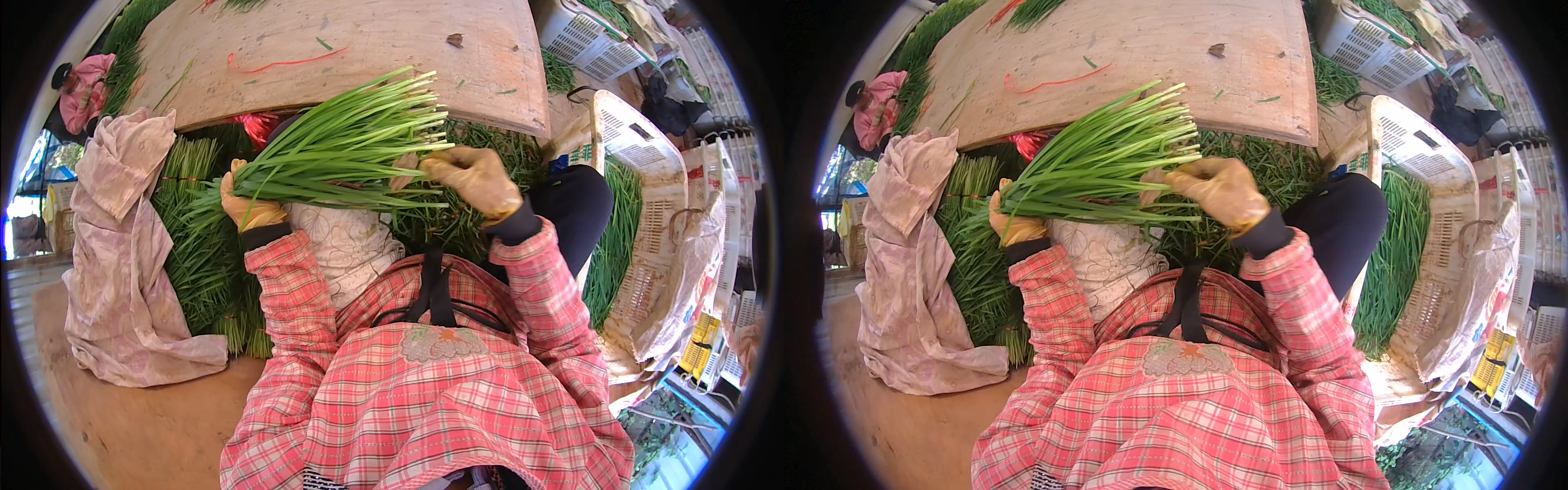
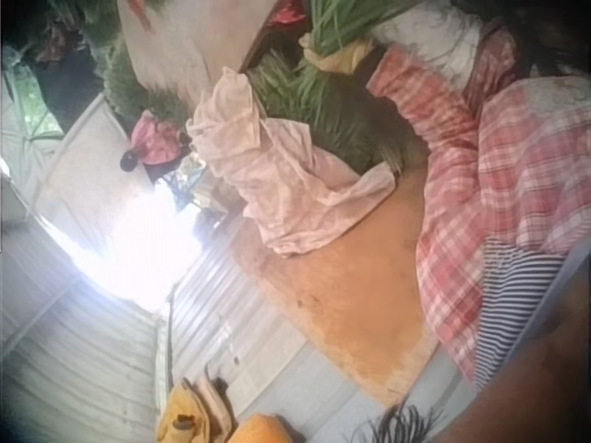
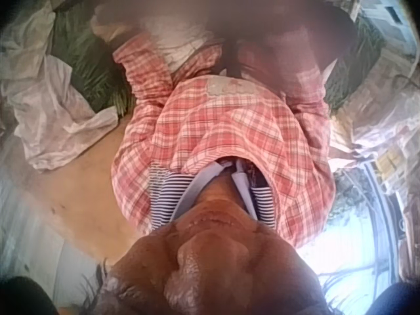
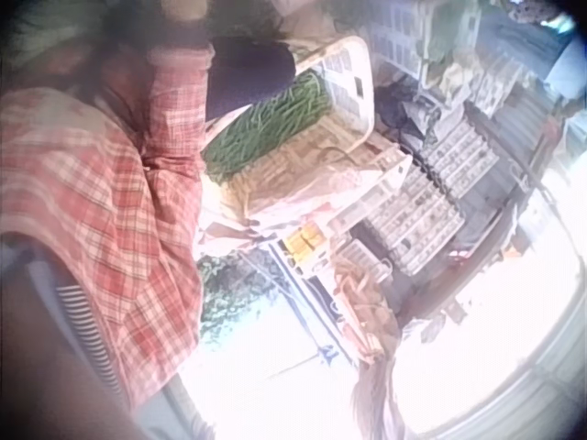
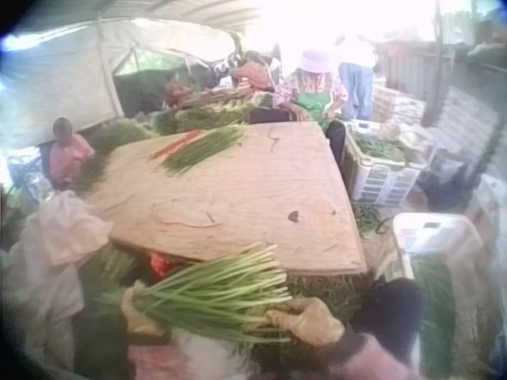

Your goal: The person bundles green chives by hand, securing them with red ties and removing loose leaves while sitting on the floor.

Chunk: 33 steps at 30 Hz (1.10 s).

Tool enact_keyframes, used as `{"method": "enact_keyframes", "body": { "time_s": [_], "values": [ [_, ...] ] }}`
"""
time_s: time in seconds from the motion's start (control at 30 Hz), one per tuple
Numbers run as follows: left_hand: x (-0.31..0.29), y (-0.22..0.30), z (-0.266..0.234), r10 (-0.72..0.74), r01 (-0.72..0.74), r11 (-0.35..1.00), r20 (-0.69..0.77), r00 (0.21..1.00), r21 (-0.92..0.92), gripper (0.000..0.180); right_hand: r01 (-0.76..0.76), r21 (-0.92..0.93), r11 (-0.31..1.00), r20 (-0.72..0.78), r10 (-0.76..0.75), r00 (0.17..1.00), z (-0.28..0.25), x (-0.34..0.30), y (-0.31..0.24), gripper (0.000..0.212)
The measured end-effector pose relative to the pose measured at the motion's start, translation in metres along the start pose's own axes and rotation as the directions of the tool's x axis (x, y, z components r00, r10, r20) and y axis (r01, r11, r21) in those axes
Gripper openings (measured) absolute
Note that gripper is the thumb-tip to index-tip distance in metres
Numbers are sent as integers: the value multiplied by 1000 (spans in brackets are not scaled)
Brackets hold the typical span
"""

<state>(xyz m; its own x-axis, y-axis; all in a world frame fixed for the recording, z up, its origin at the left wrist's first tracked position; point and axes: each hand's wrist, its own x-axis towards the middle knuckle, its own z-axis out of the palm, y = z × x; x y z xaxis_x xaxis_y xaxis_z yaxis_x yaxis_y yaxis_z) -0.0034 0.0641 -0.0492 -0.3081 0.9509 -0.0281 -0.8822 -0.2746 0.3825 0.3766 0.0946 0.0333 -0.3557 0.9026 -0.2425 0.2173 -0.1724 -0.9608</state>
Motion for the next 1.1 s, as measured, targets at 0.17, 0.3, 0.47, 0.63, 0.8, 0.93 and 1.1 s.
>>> {"method": "enact_keyframes", "body": {
  "time_s": [0.17, 0.3, 0.47, 0.63, 0.8, 0.93, 1.1],
  "values": [
    [5, 4, -5, 7, -8, 1000, 108, 994, 8, 27, 215, 363, 907, -205, -147, 968, 26, 9, 3, 14],
    [0, 5, -7, 16, -16, 1000, -3, 1000, -16, 27, 162, -105, 981, -486, -193, 852, -29, -6, -3, 9],
    [0, 9, -16, 56, -52, 998, -120, 991, 34, 28, 183, -782, 595, -288, -606, 741, -35, -33, 3, 11],
    [-8, -16, 38, 146, -113, 985, -276, 950, 133, 21, 332, -646, 687, -78, -493, 867, 68, -18, -1, 19],
    [-4, -9, 20, 110, -110, 989, 13, 994, 101, 17, 316, -277, 908, -116, -357, 927, 99, 11, -5, 22],
    [-10, -13, 30, 200, -171, 973, -190, 961, 156, 19, 421, -162, 893, -231, -449, 863, 89, 1, 16, 12],
    [-7, 9, -17, 99, -77, 984, -136, 986, 162, 27, 166, -312, 936, -328, -270, 905, 6, -33, 15, 16]
  ]
}}
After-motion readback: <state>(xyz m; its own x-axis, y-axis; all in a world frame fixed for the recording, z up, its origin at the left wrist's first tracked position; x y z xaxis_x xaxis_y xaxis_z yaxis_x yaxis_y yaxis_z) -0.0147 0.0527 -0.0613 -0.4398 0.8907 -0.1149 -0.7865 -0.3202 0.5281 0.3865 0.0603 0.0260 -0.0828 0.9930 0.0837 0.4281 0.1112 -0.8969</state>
